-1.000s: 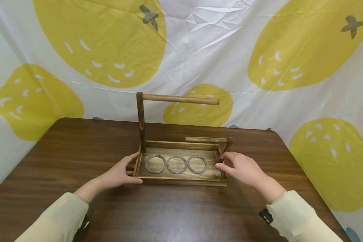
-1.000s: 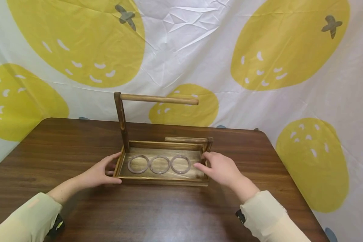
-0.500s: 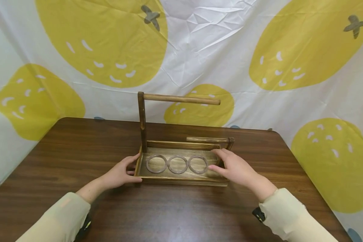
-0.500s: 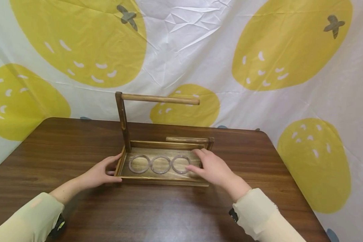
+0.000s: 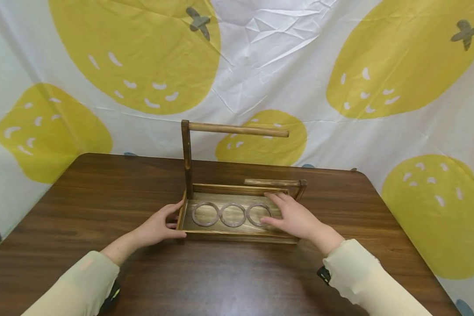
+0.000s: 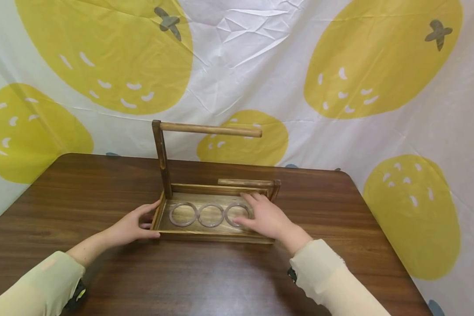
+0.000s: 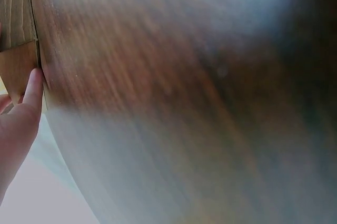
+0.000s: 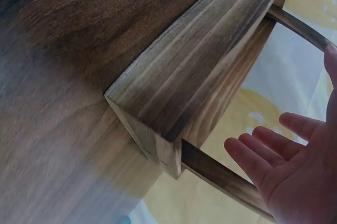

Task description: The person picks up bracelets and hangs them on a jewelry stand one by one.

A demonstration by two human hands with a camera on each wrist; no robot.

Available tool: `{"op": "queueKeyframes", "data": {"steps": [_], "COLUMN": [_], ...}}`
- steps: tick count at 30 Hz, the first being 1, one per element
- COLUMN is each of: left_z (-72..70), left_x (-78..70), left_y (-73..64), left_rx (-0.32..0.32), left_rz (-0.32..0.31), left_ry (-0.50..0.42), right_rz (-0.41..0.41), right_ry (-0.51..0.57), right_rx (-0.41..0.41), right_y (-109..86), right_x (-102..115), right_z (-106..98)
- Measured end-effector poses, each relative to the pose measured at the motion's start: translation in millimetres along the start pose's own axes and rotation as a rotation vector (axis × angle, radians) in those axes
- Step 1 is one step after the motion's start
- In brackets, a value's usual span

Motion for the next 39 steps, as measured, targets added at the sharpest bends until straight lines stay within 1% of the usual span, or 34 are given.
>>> {"op": "queueKeyframes", "data": {"steps": [6,9,17,32,39], "left_z": [-0.3,-0.9,-0.4,-0.6,-1.6], "left_x": [0.9,1.5,-2.5,-1.1,3.0], "left_y": [0.3,-0.4,-0.1,-0.8,-1.6], "left_rx": [0.002,0.0,0.006,0.006,-0.006], "left_rz": [0.005,-0.008,-0.008,-0.011,-0.038], "left_ry": [-0.005,-0.011,-0.004,-0.004,-0.02], "right_rz": [-0.004,-0.012,-0.034,-0.003,-0.006], "right_ry": [0.0,-0.009,-0.033,-0.071,-0.113], "right_rx": [0.027,0.039,0.042,0.072,0.078], "right_y": [6.9,11.1,22.1,36.3,42.9], "right_x": [3.5,4.4,5.4,2.7,2.7], "right_z": [8.6,14.0,25.1,43.5,47.3]}}
Point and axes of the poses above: each hand's wrist, its own y-axis towards the middle knuckle, its own z-axis out of the palm, x = y × z, the point moved 4 cm from there along y, towards the middle knuckle, and after that the axes turned 15 degrees about z, right-handed, at the moved point
